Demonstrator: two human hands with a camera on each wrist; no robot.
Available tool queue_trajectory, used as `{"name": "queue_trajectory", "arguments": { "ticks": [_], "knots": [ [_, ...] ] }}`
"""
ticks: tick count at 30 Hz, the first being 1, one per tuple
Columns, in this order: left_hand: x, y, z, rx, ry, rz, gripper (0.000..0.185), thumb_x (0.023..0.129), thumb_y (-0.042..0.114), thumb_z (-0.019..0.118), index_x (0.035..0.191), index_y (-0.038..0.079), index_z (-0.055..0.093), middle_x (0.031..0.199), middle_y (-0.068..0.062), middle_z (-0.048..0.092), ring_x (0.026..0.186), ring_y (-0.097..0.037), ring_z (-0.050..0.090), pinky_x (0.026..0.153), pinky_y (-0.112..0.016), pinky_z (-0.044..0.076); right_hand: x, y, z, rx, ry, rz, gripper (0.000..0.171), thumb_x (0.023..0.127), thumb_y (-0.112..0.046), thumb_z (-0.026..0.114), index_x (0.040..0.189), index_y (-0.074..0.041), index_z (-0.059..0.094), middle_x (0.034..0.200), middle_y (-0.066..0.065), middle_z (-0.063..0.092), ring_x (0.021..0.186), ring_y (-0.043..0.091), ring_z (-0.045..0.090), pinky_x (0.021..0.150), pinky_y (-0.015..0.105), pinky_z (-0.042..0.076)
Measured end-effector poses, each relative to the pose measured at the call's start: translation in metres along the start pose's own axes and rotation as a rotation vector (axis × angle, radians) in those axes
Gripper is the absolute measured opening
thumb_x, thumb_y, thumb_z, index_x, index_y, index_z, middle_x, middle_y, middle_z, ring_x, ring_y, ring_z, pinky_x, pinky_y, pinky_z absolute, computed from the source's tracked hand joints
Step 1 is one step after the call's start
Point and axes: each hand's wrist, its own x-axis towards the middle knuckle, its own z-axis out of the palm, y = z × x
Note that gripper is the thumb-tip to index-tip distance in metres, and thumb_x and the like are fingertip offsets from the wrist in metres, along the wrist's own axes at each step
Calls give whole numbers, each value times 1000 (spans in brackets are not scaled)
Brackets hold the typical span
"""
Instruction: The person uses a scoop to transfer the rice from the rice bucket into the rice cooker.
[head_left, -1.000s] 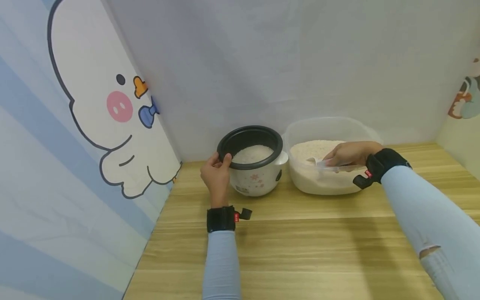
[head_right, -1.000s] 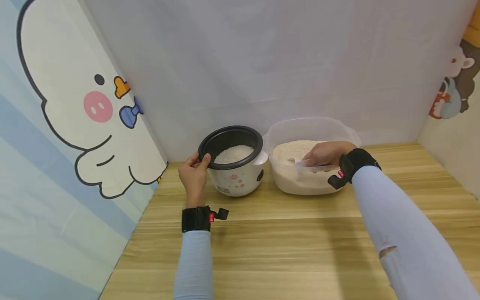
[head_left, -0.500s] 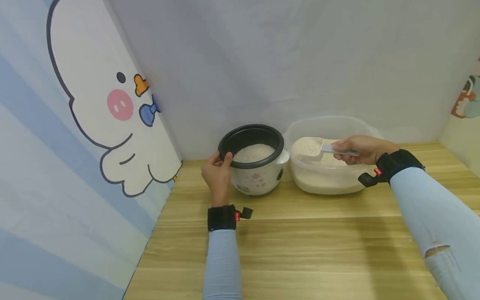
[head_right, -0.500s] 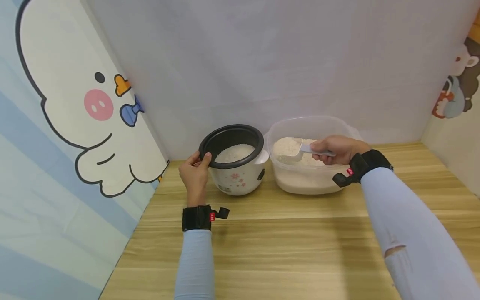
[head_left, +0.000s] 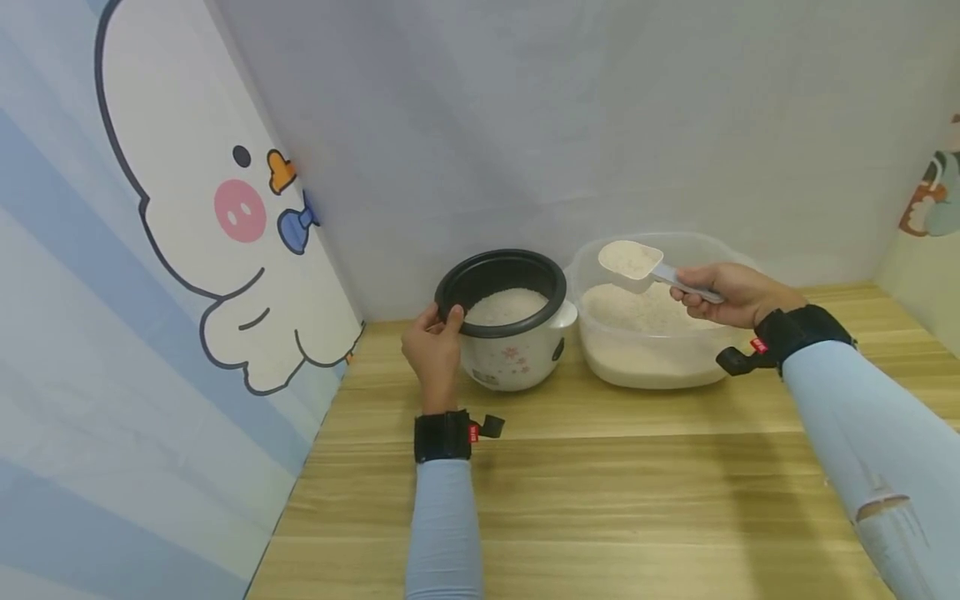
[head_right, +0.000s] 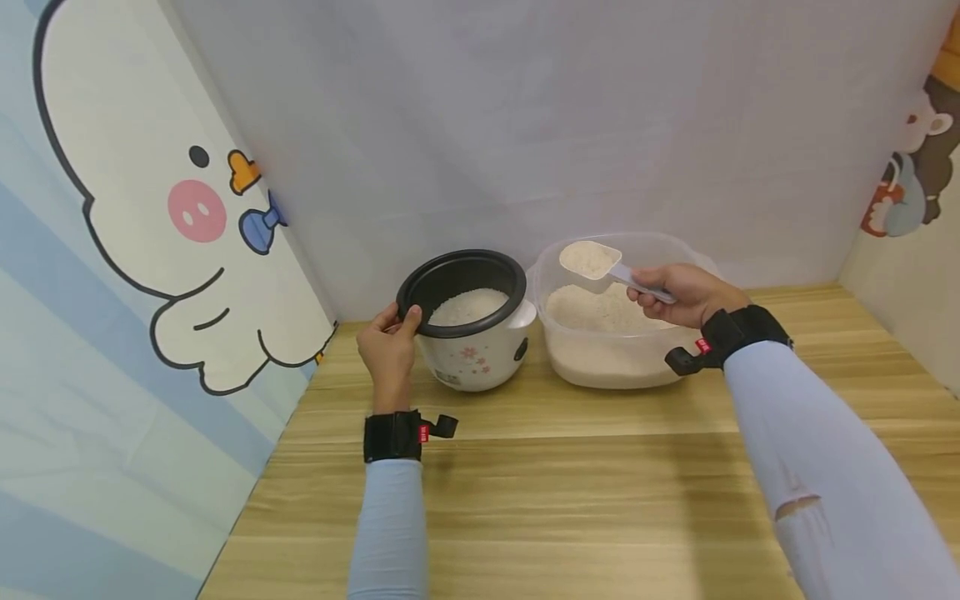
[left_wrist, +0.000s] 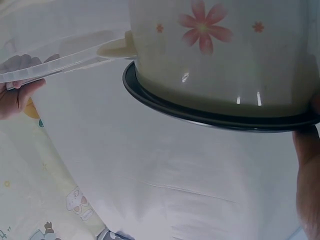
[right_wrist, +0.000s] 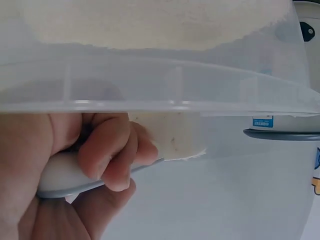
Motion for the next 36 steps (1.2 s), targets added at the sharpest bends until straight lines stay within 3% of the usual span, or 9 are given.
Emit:
{"name": "queue_trajectory", "arguments": {
  "ticks": [4,15,25,36],
  "knots": [
    [1,-1,-1,0,3,9,46,79,24,79,116,-1,66,94,-10,68,78,-16,61,67,-28,49,2,0,3,89,28,-25,36,105,-20,32,133,-3,17,89,7,51,65,11,40,59,24,35],
    [2,-2,-1,7,6,1,45,79,24,79,115,0,66,94,-12,68,79,-19,63,68,-30,51,7,-9,27,103,117,-28,43,104,-23,32,138,-4,13,90,6,48,64,11,37,58,23,32],
    [2,-3,0,4,8,0,45,78,23,79,115,0,67,93,-12,69,78,-19,63,66,-28,51,23,-20,64,226,81,-78,34,103,-21,31,131,-6,21,89,7,46,62,11,34,56,21,29],
    [0,-2,-1,-14,-15,16,48,80,24,78,119,-1,64,101,-15,67,86,-22,63,75,-36,52,42,-25,99,192,119,-80,18,103,-17,32,113,-3,29,81,6,46,58,8,35,52,18,27]
  ]
}}
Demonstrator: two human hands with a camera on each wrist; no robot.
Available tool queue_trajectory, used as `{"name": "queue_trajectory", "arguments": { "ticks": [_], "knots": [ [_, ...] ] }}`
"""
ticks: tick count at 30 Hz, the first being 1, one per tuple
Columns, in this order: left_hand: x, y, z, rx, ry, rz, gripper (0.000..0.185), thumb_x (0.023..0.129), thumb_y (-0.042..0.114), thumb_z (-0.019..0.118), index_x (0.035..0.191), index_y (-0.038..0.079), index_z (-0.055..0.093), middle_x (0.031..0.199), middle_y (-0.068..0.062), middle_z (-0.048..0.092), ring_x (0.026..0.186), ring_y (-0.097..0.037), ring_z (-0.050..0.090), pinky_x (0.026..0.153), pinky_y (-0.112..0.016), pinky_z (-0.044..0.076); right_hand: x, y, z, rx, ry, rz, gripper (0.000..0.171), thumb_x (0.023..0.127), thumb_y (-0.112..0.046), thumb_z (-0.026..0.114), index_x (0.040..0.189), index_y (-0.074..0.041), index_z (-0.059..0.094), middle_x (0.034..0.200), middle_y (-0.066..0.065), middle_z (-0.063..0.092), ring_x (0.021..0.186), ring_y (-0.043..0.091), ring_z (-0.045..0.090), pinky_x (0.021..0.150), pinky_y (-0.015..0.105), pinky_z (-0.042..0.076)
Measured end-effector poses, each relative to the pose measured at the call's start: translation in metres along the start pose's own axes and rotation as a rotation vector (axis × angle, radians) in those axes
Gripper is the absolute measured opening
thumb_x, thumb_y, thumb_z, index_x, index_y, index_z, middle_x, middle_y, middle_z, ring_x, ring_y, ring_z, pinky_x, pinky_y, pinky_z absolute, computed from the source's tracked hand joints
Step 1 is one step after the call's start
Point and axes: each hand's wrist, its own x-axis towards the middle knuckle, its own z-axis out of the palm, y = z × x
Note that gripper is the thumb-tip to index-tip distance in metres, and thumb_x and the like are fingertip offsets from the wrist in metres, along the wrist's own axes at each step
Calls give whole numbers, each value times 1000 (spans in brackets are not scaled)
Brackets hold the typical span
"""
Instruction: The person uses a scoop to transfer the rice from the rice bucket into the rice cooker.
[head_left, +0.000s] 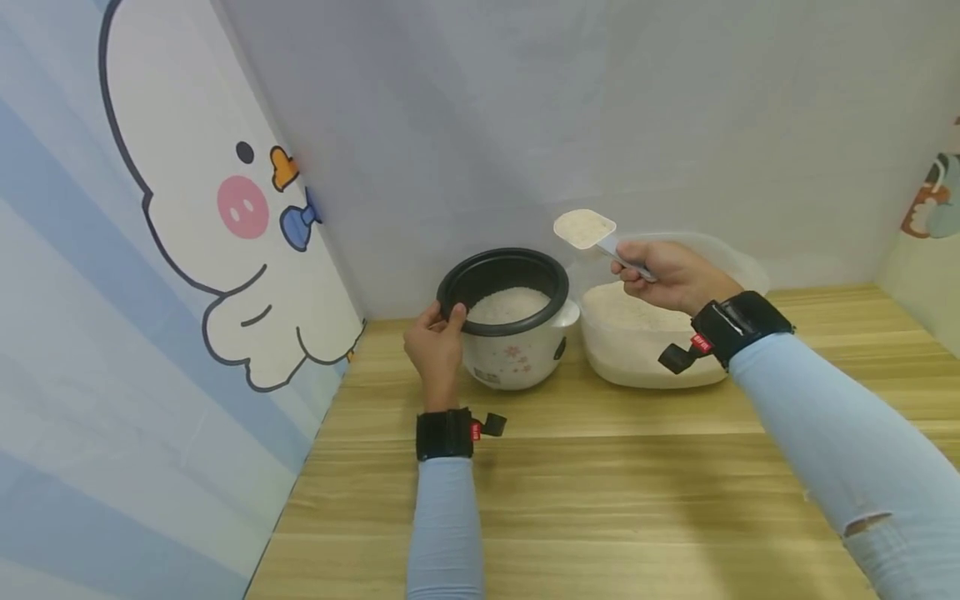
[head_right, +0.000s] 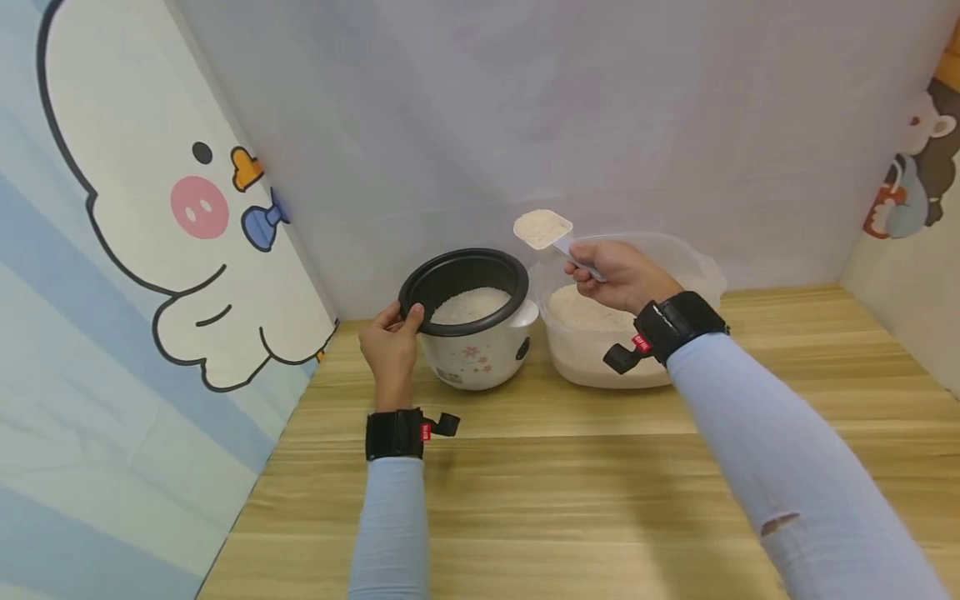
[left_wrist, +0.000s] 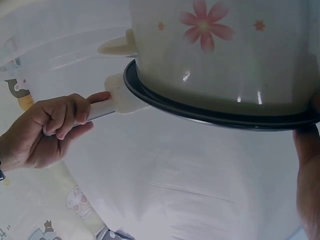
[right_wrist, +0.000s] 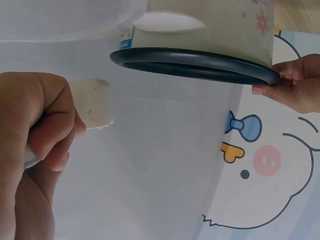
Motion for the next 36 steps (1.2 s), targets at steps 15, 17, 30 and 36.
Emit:
{"name": "queue_trajectory", "arguments": {
  "ticks": [15,17,30,36],
  "knots": [
    [1,2,0,10,9,-14,47,80,24,77,118,-1,65,100,-14,68,85,-20,63,74,-35,52,22,21,40,-193,150,-56,26,101,-11,41,123,3,38,79,3,50,58,6,35,50,17,26],
    [1,2,1,9,11,-12,47,80,24,77,118,-1,65,99,-14,68,84,-20,63,73,-35,52,24,22,43,-218,168,-60,38,101,-10,42,135,4,34,82,3,50,60,6,36,50,17,27],
    [1,1,2,15,12,-4,46,80,24,78,117,0,66,99,-13,68,84,-21,63,73,-36,53,30,30,49,-398,249,-135,49,99,-13,48,146,-7,34,83,3,56,62,7,42,53,18,35],
    [-1,2,2,10,8,-10,46,80,23,77,118,0,65,100,-13,68,86,-21,63,74,-36,52,32,33,52,-469,293,-177,49,99,-12,48,146,-8,35,105,12,54,69,9,44,56,18,36]
  ]
}}
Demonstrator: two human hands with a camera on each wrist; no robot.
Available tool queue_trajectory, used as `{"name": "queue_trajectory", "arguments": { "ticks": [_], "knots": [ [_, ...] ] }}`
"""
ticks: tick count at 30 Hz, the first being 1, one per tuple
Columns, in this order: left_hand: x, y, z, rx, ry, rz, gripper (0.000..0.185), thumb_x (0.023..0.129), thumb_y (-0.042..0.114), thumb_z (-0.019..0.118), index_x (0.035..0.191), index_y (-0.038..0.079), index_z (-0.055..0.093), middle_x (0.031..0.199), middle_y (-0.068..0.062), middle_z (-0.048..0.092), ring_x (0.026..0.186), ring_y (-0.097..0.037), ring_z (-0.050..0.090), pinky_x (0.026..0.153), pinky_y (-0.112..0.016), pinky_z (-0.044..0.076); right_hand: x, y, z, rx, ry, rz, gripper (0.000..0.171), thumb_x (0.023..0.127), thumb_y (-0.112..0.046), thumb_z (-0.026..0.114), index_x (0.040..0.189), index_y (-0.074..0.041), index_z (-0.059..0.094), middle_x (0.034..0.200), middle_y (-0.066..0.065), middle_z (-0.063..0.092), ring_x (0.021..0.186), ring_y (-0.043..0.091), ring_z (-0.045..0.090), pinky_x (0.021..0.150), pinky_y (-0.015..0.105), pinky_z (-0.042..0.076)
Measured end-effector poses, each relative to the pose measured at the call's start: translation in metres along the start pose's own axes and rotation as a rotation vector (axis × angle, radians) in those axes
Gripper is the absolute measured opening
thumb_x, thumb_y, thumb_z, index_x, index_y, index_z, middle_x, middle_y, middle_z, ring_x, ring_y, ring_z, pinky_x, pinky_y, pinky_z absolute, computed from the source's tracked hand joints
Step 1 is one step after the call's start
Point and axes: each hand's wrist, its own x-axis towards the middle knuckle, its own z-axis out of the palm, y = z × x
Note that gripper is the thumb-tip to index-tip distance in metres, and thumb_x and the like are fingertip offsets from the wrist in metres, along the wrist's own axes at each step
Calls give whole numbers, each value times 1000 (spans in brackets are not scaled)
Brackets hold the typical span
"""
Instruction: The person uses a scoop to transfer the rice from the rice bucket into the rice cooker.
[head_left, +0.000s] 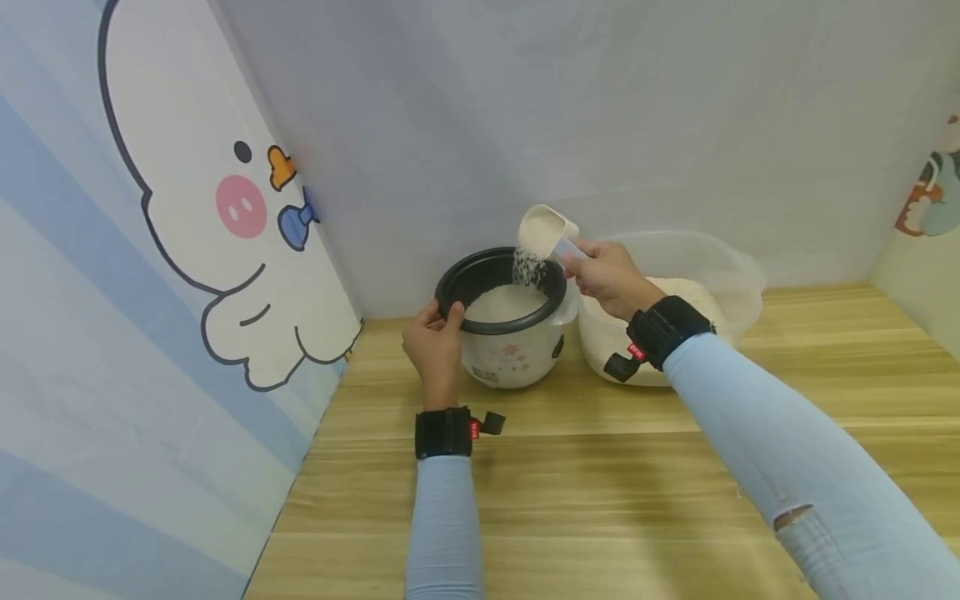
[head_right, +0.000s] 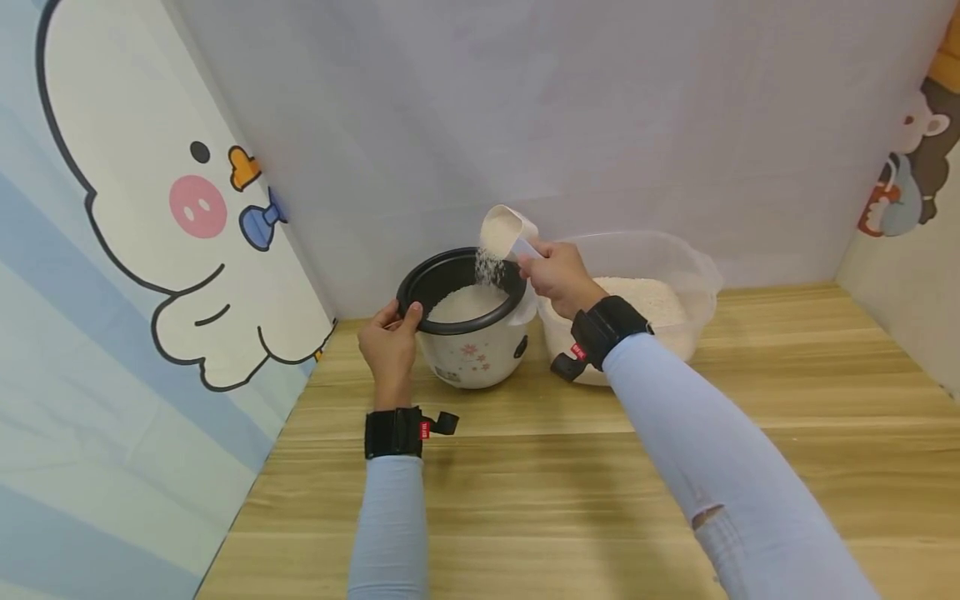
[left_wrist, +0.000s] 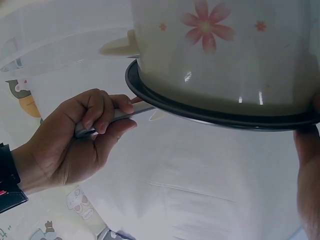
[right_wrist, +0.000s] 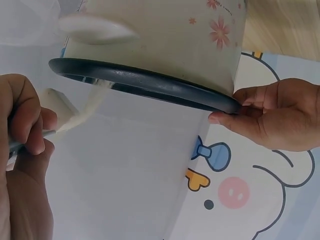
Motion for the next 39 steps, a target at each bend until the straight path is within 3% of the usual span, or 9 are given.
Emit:
{"name": "queue_trajectory", "arguments": {
  "ticks": [4,8,14,17,28,36,39],
  "knots": [
    [0,0,0,-4,-1,3,46,80,23,77,118,0,65,100,-13,67,85,-21,62,73,-36,52,1,0,1,-64,26,-31,48,99,-11,49,145,-8,36,131,18,44,93,17,46,57,18,36],
    [0,0,-1,-1,-1,2,46,80,24,77,118,0,65,101,-13,67,86,-21,62,73,-35,52,1,2,-1,-132,35,-63,49,97,-10,51,145,-8,38,141,20,39,115,25,41,69,24,39],
    [1,0,-1,5,-9,-4,47,80,25,77,118,0,65,101,-13,67,87,-21,62,74,-36,52,0,5,-3,-164,16,-110,52,96,-6,51,145,-9,36,145,20,36,127,29,38,99,39,37],
    [1,0,-1,10,-9,-4,47,80,25,77,118,0,65,102,-13,67,87,-21,63,75,-37,53,0,6,-2,-170,14,-119,52,96,-7,50,146,-10,35,145,20,36,128,30,40,105,42,34],
    [3,-2,0,7,-10,-5,48,80,26,78,118,0,65,103,-14,67,88,-21,64,76,-36,53,3,14,-7,-281,30,-151,51,98,-12,51,146,-12,35,144,20,38,126,32,40,100,44,38],
    [1,-3,0,-10,-11,-2,47,81,25,77,118,-1,65,104,-15,67,88,-21,63,76,-36,53,4,23,-12,-390,40,-188,50,98,-18,52,146,-15,37,138,19,45,112,31,45,74,37,43],
    [1,-3,-1,-13,-17,1,47,81,24,76,119,-1,64,104,-15,67,88,-21,63,76,-36,53,4,26,-11,-406,38,-209,49,98,-17,52,145,-15,38,136,20,46,111,31,46,72,36,43]
  ]
}}
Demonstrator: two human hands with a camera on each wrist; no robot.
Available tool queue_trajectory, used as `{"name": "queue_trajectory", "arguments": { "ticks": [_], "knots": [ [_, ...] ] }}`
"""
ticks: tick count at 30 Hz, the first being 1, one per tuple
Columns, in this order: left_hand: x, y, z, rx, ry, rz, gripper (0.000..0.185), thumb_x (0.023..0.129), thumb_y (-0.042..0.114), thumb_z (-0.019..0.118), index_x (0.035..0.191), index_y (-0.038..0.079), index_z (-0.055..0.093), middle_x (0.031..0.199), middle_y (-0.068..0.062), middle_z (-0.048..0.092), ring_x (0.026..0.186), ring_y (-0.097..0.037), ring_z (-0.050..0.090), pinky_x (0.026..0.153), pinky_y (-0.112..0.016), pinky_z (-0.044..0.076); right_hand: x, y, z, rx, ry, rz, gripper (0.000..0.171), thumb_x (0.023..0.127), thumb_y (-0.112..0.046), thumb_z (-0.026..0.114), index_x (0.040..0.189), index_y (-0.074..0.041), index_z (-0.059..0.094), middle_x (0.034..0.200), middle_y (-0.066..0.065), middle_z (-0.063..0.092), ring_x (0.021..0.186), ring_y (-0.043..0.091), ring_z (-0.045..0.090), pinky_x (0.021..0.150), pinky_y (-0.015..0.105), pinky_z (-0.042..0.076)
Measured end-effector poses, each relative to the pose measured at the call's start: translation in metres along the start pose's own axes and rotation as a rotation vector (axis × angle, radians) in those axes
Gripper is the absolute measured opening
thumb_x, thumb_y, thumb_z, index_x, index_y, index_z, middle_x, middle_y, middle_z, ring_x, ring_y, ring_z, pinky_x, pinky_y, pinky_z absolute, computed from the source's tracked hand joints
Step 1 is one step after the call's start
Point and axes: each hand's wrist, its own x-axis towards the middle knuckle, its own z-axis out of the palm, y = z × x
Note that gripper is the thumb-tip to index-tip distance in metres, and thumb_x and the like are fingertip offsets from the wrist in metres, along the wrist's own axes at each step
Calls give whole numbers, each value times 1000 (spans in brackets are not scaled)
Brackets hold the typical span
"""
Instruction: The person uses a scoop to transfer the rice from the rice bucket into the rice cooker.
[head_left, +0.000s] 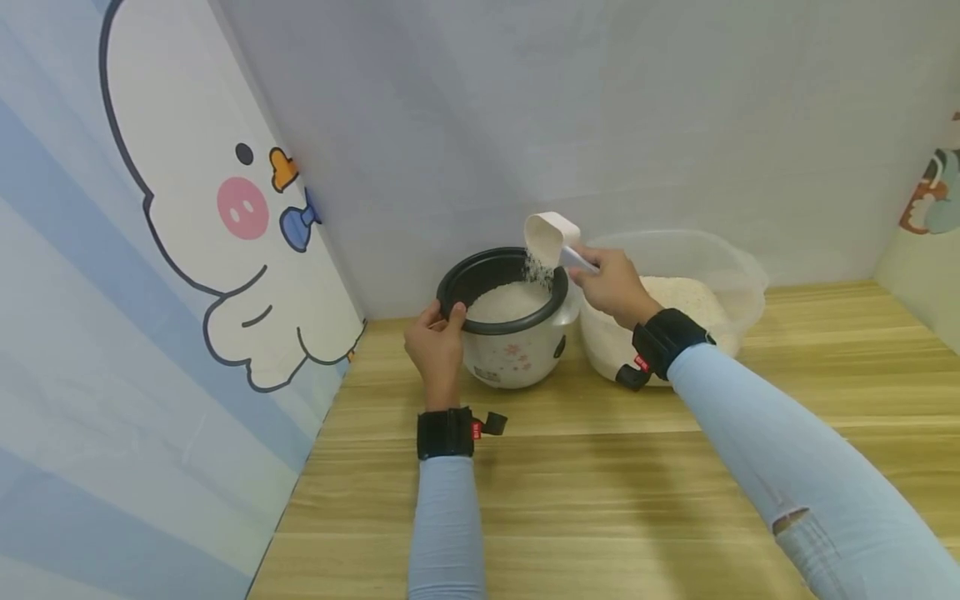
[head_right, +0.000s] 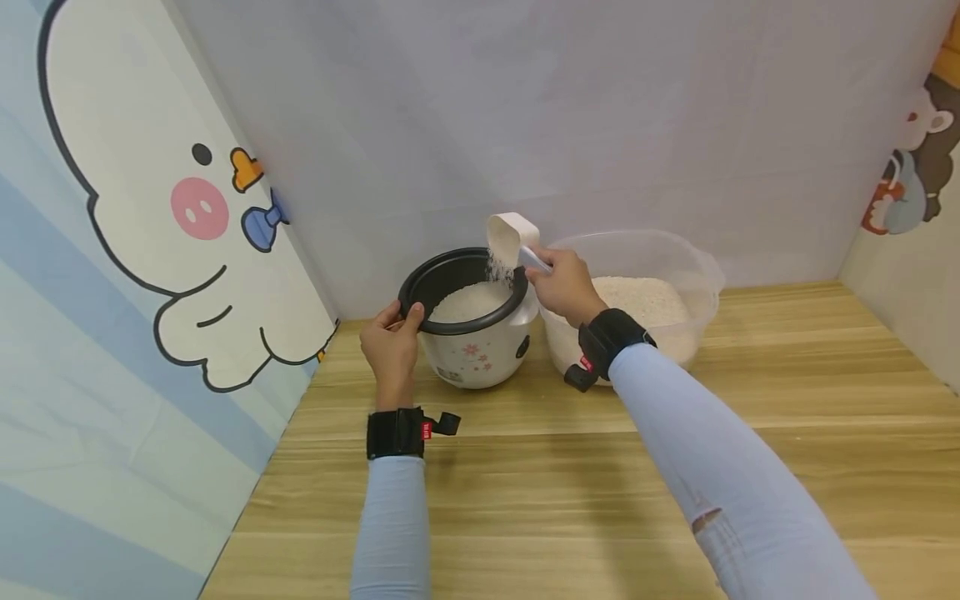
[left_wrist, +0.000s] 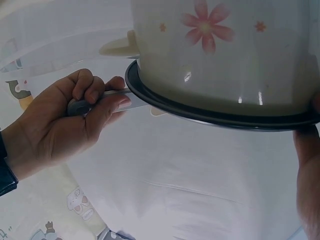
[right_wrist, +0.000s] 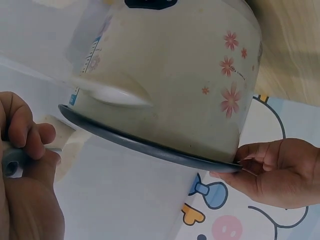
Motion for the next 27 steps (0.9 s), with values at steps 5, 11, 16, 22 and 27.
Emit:
{"name": "queue_trajectory", "arguments": {
  "ticks": [5,11,16,22,27],
  "knots": [
    [0,1,0,-4,-1,-5,47,81,25,77,119,-1,64,104,-14,66,88,-21,63,76,-36,53,-1,1,2,-19,2,-54,47,98,-14,52,144,-12,41,136,21,47,118,33,47,85,42,46],
    [-1,1,0,-1,-2,-14,48,81,26,77,120,0,64,105,-13,66,90,-20,62,77,-36,53,-2,4,1,-59,-2,-105,47,98,-13,53,143,-12,41,137,21,48,120,34,49,84,43,47],
    [-1,-1,0,2,-1,-11,48,81,26,76,120,0,64,106,-14,66,91,-21,63,78,-36,53,-2,7,2,-107,-2,-127,48,97,-12,53,143,-12,42,135,21,50,115,31,52,76,39,48],
    [-1,0,1,-1,5,-14,48,81,27,77,120,0,64,104,-13,66,89,-20,62,76,-35,53,-3,10,3,-190,-10,-166,49,97,-12,54,144,-12,41,134,21,51,106,30,56,69,36,47],
    [-1,-1,1,-15,-3,-28,48,81,27,76,120,1,64,105,-12,65,90,-20,61,76,-36,52,-5,10,4,-272,-9,-223,48,96,-9,56,142,-11,43,134,22,51,107,31,56,77,40,48]
  ]
}}
